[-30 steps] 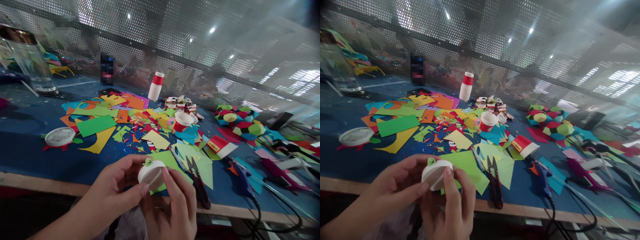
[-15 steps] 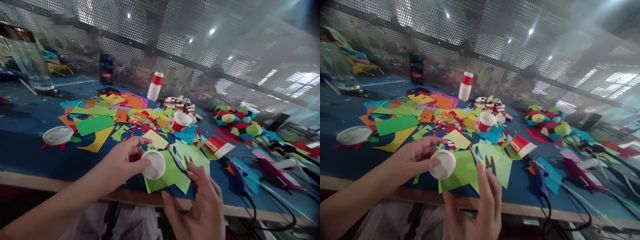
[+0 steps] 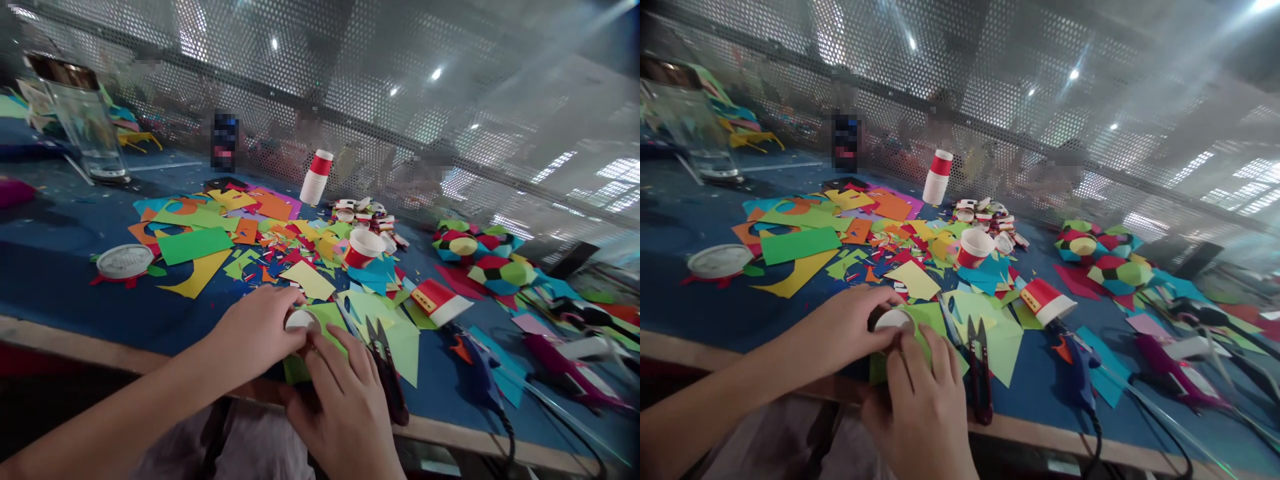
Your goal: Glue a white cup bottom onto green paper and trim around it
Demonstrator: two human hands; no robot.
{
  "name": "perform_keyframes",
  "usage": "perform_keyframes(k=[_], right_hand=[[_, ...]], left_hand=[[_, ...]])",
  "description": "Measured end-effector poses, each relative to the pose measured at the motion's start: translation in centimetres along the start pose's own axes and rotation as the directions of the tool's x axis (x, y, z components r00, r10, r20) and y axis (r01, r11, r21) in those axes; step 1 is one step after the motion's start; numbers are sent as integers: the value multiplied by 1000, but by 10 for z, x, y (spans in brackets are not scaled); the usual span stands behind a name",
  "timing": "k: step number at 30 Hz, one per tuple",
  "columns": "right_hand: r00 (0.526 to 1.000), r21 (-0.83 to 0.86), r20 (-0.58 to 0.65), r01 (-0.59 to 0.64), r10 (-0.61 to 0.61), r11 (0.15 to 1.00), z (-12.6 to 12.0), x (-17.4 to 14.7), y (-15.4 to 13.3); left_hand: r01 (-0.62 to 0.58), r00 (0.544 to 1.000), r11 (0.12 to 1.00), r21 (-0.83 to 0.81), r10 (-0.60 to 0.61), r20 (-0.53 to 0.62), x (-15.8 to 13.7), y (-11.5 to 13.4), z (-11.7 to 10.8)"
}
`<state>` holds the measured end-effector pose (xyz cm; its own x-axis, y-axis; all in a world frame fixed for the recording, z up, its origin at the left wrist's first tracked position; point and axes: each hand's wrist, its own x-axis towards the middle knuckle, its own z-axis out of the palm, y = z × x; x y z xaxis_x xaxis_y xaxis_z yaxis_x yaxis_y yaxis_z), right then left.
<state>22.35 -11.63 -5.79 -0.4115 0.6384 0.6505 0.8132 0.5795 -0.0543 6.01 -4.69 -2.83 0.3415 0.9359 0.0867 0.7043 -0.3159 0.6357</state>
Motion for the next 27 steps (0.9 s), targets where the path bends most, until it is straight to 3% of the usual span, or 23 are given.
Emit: perform_keyframes(k=[5, 8, 12, 20, 27], right_hand=[[999, 42, 32, -5, 3, 999, -1, 5, 0], [999, 49, 23, 22, -23, 999, -1, 6, 2], [998, 31, 2, 63, -63, 998, 2, 5, 6], [992, -68, 7, 129, -129, 989, 4, -3, 13], [989, -112, -22, 145, -149, 983, 8, -7, 18]], left_hand=[[-33, 990, 989, 141, 52, -133, -10, -2, -2], [-173, 961, 968, 180, 206, -183, -17, -10, -6], [-350, 924, 906, 237, 376, -73, -25, -19, -16], [-501, 860, 832, 238, 450, 240, -13, -22, -26], [-499, 861, 828, 256, 442, 250, -9, -26, -23]])
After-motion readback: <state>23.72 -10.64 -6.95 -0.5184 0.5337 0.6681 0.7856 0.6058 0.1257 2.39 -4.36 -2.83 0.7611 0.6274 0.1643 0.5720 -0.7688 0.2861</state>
